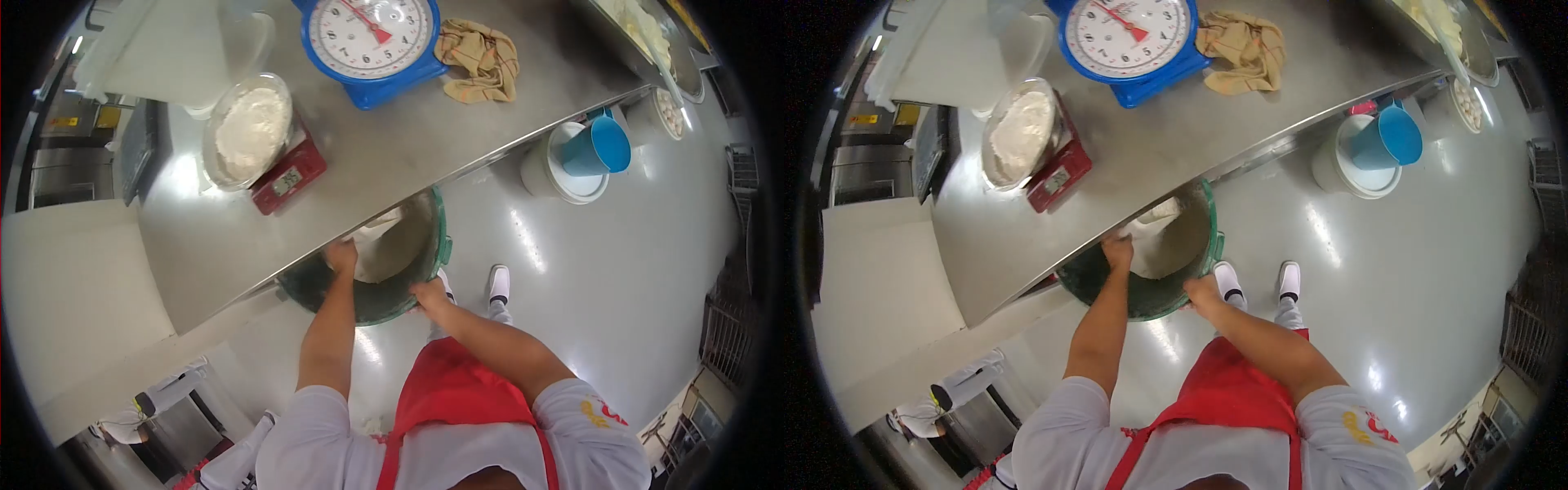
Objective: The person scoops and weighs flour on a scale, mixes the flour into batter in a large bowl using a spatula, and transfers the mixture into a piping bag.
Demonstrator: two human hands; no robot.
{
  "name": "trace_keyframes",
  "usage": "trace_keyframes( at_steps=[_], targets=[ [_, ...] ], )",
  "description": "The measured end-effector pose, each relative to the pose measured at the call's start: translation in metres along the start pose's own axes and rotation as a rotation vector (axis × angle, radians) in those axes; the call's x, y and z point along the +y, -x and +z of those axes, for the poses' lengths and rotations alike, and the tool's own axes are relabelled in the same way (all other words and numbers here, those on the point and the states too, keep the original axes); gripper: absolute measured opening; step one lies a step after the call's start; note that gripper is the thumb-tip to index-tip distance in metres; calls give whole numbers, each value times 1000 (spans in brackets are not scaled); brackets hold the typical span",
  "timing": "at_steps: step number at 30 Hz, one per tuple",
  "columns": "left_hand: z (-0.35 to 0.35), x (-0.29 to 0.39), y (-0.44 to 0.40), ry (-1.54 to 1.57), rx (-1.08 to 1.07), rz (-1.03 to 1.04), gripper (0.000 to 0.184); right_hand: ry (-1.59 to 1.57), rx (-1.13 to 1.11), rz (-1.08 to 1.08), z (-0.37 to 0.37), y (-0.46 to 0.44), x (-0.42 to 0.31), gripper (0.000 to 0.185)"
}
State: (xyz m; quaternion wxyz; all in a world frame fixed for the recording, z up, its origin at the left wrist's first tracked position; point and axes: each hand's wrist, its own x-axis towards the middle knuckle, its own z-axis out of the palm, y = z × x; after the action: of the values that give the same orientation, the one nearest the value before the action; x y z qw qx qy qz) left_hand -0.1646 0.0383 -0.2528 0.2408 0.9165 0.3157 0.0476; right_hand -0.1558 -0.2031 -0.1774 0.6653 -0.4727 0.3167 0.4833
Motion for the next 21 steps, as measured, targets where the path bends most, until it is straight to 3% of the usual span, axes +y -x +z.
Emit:
trace_keyframes(
  at_steps=[2,3,4,6,7,10,12,14,16,20,21],
  targets=[
    [2,24,8,14,48,-330,34,-59,-95,151,-22,-33,33,29],
    [29,8,5,-222,182,-91,30,385,-241,-162,-25,-31,27,25],
    [27,20,-1,-204,204,-86,30,796,-244,-530,-19,-16,11,22],
    [11,30,13,-141,157,-4,27,58,136,91,8,17,-10,20],
    [-10,35,19,172,95,-43,27,18,113,132,5,10,-6,22],
    [-71,42,64,192,63,-102,28,35,-59,145,-5,-4,-1,27],
    [-106,37,96,140,161,-5,30,109,-6,117,4,5,-3,29],
    [-160,61,123,283,73,-166,27,127,35,112,1,-2,-1,31],
    [-186,49,141,397,121,-217,26,85,0,118,-4,-8,2,31],
    [-253,53,128,614,274,-240,22,117,-33,106,-3,-11,2,35],
    [-280,68,120,462,291,-242,22,177,-34,73,-12,-33,16,35]
  ],
)
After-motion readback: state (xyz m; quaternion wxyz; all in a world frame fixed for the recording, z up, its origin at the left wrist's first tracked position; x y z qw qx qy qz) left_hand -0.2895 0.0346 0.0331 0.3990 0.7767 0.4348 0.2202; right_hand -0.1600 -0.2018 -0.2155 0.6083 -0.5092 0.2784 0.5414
